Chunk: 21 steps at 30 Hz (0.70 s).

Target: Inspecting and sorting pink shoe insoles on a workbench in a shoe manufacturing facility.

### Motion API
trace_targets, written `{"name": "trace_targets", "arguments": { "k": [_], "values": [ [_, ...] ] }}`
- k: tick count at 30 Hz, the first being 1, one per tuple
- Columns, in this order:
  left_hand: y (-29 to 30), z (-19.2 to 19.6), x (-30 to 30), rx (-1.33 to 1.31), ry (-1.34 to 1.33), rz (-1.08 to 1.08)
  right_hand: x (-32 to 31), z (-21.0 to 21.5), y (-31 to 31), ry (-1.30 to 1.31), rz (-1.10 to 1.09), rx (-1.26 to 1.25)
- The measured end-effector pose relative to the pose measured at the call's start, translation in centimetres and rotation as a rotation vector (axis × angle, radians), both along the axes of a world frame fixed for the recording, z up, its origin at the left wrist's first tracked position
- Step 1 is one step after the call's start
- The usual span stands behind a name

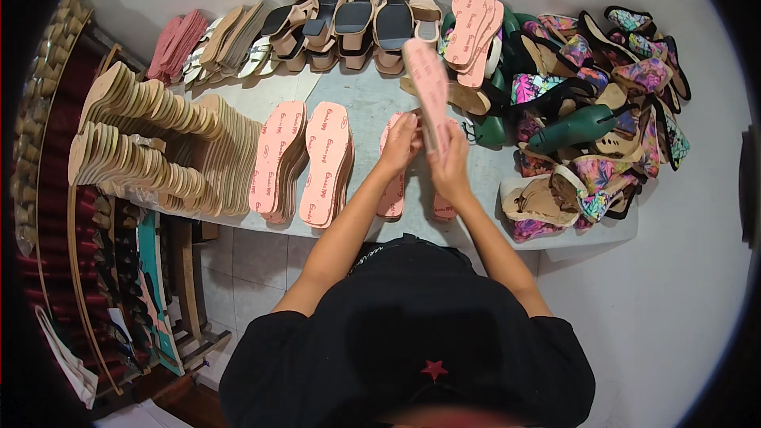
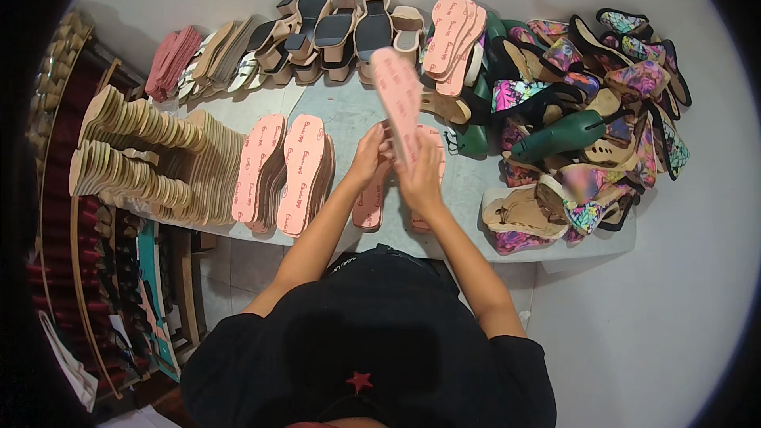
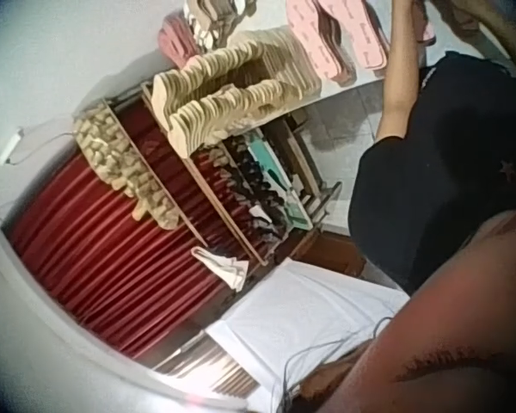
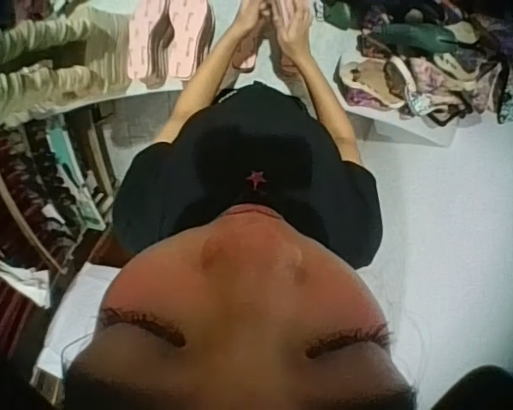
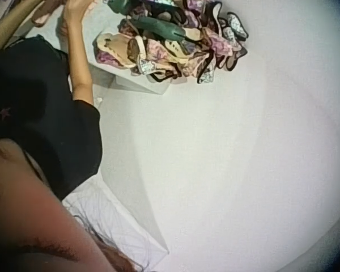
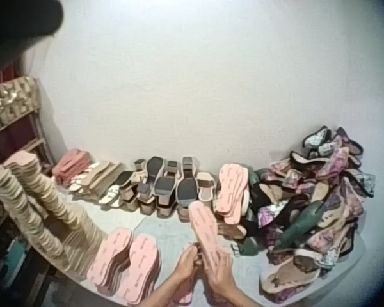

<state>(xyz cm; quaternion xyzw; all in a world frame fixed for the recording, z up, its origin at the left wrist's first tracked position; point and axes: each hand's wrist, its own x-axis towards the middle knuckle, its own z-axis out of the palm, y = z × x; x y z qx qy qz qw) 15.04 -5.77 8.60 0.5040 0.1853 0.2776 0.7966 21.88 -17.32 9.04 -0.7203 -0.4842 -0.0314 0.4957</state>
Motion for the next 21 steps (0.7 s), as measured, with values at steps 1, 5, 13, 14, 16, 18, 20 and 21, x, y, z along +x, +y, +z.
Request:
{"name": "trace_targets", "arguments": {
  "k": [1,5,13,14,16,18,20,21],
  "values": [
    [-0.1,-0.4,-0.2,-0.005,0.001,-0.031,-1.0,-0.1,-0.4,0.058,0.052,-0.046],
    [-0.3,-4.4,-1.7,0.020,0.093,-0.032,-3.2,-2.1,-1.1,0.327,0.107,-0.076],
    [0.0,-5.1,-5.1,0.303,0.545,0.146,-3.0,-4.8,-2.3,0.358,-0.150,-0.178],
    [-0.1,-5.1,-5.4,0.334,0.561,0.201,-3.2,-4.6,-2.3,0.359,-0.143,-0.179],
    [0.2,-5.9,-5.6,0.391,0.620,0.212,-3.6,-4.4,-2.5,0.399,-0.153,-0.205],
    [0.1,-5.7,-5.6,0.450,0.677,0.213,-3.9,-4.6,-2.5,0.406,-0.157,-0.216],
    [-0.6,-5.2,-5.4,0.707,0.719,0.300,-4.0,-4.9,-2.6,0.414,-0.164,-0.225],
    [-1.0,-4.7,-5.3,0.707,0.719,0.298,-4.1,-5.0,-2.6,0.401,-0.164,-0.238]
  ]
}}
